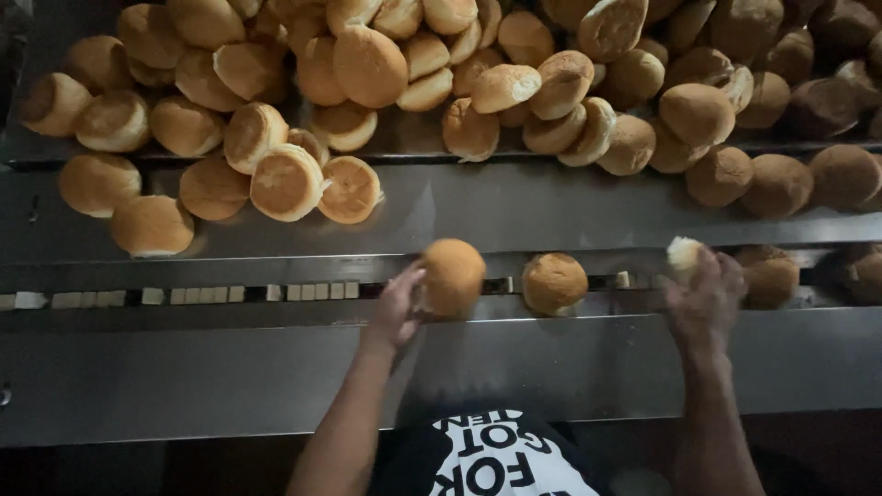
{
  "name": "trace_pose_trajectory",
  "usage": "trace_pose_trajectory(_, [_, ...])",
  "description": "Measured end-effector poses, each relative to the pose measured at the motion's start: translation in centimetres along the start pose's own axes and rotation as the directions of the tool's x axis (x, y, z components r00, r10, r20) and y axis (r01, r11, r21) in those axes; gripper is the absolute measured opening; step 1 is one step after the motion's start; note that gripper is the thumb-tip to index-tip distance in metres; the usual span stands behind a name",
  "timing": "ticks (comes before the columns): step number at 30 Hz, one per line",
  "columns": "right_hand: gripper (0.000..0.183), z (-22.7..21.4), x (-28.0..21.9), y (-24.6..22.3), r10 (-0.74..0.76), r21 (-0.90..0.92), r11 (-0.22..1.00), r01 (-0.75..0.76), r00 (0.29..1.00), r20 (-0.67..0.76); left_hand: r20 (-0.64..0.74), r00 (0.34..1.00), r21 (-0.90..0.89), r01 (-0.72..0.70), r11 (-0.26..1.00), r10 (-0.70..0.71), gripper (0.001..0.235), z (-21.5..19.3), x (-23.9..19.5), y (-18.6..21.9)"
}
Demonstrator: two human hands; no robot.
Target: The person picks up round bread buns from a large pile on a metal surface and places them one by one onto a moving conveyor belt. The buns are arranged in a single file line as they travel along the belt.
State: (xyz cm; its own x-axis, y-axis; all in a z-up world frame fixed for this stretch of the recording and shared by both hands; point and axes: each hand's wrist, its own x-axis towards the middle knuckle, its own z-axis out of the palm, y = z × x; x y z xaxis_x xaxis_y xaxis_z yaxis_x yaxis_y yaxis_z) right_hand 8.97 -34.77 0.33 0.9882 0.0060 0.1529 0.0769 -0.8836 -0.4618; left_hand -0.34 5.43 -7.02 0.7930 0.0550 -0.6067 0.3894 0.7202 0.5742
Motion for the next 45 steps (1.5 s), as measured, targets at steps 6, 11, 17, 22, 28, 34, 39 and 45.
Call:
trace_pose_trajectory(6, [0.074,8.3,1.9,11.7,0.261,-0.457,0.883,-0.108,0.922,0.287,-0.148,0.923,0.853,-0.062,0.519,0.354,0.053,2.6,2.2,-5.0])
trace_pose_trajectory(11, [0.047,6.2,6.4,1.5,0.118,0.015,0.993,-0.119,0.993,0.015,0.466,0.846,0.868,-0.379,-0.321,0.26,0.051,7.2,-1.1,-4.4])
trace_pose_trajectory(17, [0.076,12.4,21.8,-4.1,-0.071,0.358,0.922,0.147,0.974,-0.217,0.415,0.837,0.858,-0.231,-0.459,0.355,0.046,6.8,2.9,-8.1])
trace_pose_trajectory(22, [0.039,19.3,25.1,-5.7,-0.212,0.23,0.947,0.222,0.975,-0.069,0.364,0.921,0.93,-0.353,-0.098,0.14,0.071,8.9,-0.1,-5.5])
trace_pose_trajectory(28, [0.049,19.2,10.8,-11.9,-0.478,0.605,0.753,0.26,0.847,0.232,0.36,0.698,0.924,-0.357,-0.134,0.619,0.087,6.5,-0.2,-0.9])
trace_pose_trajectory(34, [0.087,12.6,1.8,-16.4,-0.522,0.666,0.696,0.268,0.826,0.214,0.264,0.813,0.959,-0.165,-0.231,0.519,0.088,3.4,2.4,2.2])
trace_pose_trajectory(39, [0.06,10.4,-2.9,-13.9,-0.7,0.369,0.661,0.653,0.714,-0.01,0.244,0.73,0.966,-0.129,-0.222,0.638,0.064,1.8,4.8,2.0])
trace_pose_trajectory(45, [0.03,14.1,-4.2,-6.3,-0.764,0.282,0.645,0.71,0.589,0.265,0.039,0.722,0.938,-0.265,0.223,0.69,0.036,2.7,2.6,4.0])
